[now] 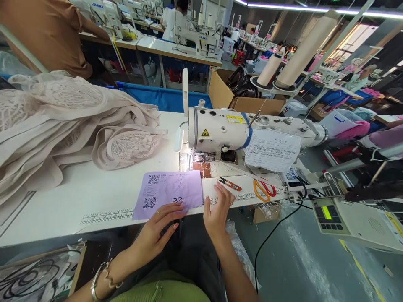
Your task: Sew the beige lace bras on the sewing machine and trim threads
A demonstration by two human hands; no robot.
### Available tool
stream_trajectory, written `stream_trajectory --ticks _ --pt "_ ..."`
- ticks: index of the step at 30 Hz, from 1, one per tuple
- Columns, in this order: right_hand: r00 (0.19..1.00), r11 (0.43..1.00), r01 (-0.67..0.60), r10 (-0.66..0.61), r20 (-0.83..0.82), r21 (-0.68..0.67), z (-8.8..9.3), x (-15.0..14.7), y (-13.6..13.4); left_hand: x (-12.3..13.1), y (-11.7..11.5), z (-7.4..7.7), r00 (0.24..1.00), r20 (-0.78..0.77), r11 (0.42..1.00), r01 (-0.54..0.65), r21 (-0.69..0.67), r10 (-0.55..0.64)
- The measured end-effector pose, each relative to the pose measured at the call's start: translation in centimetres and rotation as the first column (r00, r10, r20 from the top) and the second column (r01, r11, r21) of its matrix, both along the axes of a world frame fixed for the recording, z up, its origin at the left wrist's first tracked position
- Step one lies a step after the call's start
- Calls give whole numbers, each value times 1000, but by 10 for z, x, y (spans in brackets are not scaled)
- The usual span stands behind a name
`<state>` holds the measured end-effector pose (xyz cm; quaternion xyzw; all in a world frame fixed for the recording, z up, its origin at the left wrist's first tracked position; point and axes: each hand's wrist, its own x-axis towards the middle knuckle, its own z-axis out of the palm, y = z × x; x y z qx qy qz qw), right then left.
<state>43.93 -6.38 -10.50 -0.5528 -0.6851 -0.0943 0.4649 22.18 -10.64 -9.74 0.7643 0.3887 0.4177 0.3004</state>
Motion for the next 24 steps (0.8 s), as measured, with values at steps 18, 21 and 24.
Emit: stream_trajectory --ticks 18,21,24 --pt "979 970 -203 199 -42 -136 -27 -41 -51 -4 -35 -38 822 -486 955 -254 153 297" --pt "974 962 -183 206 97 -204 -24 -48 -45 -4 -34 -36 829 -469 953 -262 152 303" --pt "952 953 -181 232 200 -244 -17 -55 -40 -7 -33 -31 841 -450 952 -246 181 302"
